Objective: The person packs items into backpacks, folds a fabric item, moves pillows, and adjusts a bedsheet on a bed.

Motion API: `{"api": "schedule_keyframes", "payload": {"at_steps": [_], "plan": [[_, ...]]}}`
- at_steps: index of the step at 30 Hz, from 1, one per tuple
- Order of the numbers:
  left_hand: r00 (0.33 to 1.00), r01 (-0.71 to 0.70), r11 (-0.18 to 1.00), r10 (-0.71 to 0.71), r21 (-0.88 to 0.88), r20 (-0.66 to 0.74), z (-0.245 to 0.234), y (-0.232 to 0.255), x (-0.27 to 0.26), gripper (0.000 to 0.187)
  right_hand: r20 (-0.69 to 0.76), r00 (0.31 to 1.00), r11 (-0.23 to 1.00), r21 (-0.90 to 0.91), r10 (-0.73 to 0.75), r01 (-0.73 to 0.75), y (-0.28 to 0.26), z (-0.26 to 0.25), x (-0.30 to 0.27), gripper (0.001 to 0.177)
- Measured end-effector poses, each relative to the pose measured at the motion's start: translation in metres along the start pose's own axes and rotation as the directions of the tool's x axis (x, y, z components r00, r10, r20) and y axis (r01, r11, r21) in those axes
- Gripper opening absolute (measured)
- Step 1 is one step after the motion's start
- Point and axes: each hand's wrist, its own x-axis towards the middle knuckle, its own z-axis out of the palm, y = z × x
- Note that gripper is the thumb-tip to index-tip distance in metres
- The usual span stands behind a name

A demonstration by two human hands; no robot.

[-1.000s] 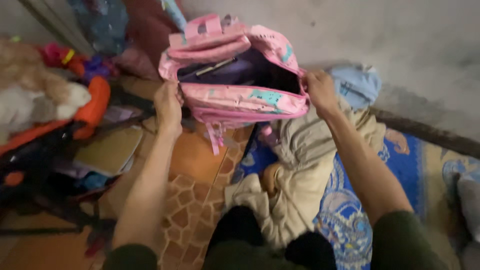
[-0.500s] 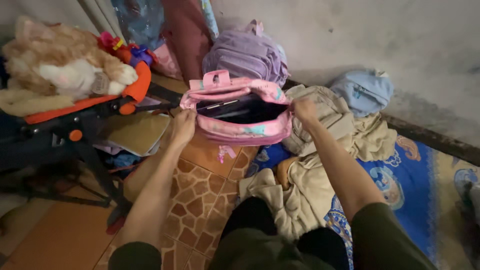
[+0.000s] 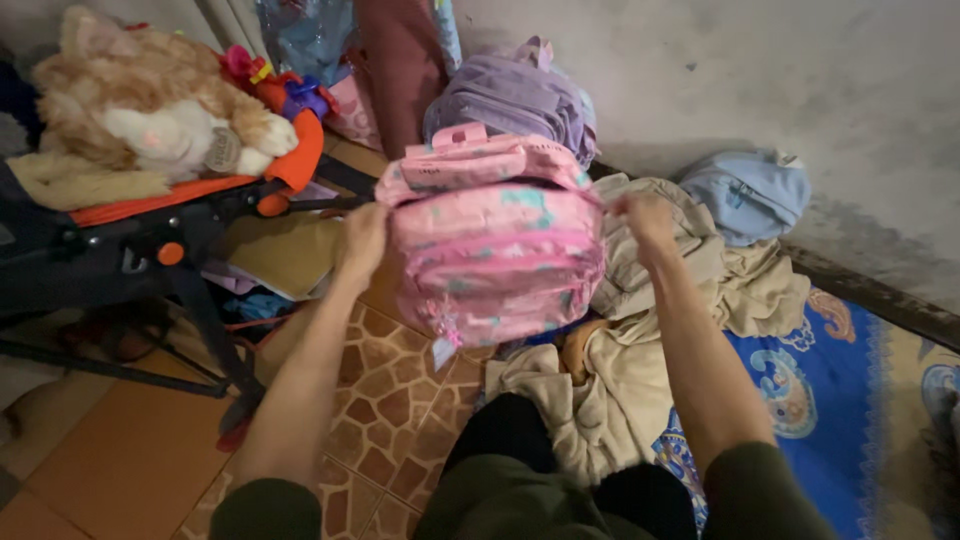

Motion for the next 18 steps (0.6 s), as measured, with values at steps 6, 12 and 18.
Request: {"api": "schedule_keyframes", "payload": {"at_steps": [6, 12, 18], "plan": [[0.979, 0.202, 0.979, -0.201, 0.029, -0.028, -0.017, 0.034, -0.003, 0.039, 0.096, 0.854, 0.800, 0.308, 0.512, -0.515, -0.038, -0.044, 0.012, 0.026], [0.993, -0.116, 0.960, 0.122, 0.256, -0.007, 0.001, 0.059, 0.017, 0.041, 0.057, 0.920, 0.888, 0.245, 0.388, -0.390, -0.047, -0.010, 0.037, 0.024], [0.999, 0.043, 0.968, -0.040, 0.245, -0.019, 0.020, 0.066, 0.015, 0.051, -0.051, 0.928, 0.874, 0.358, 0.369, -0.328, -0.087, -0.030, 0.031, 0.027]]}}
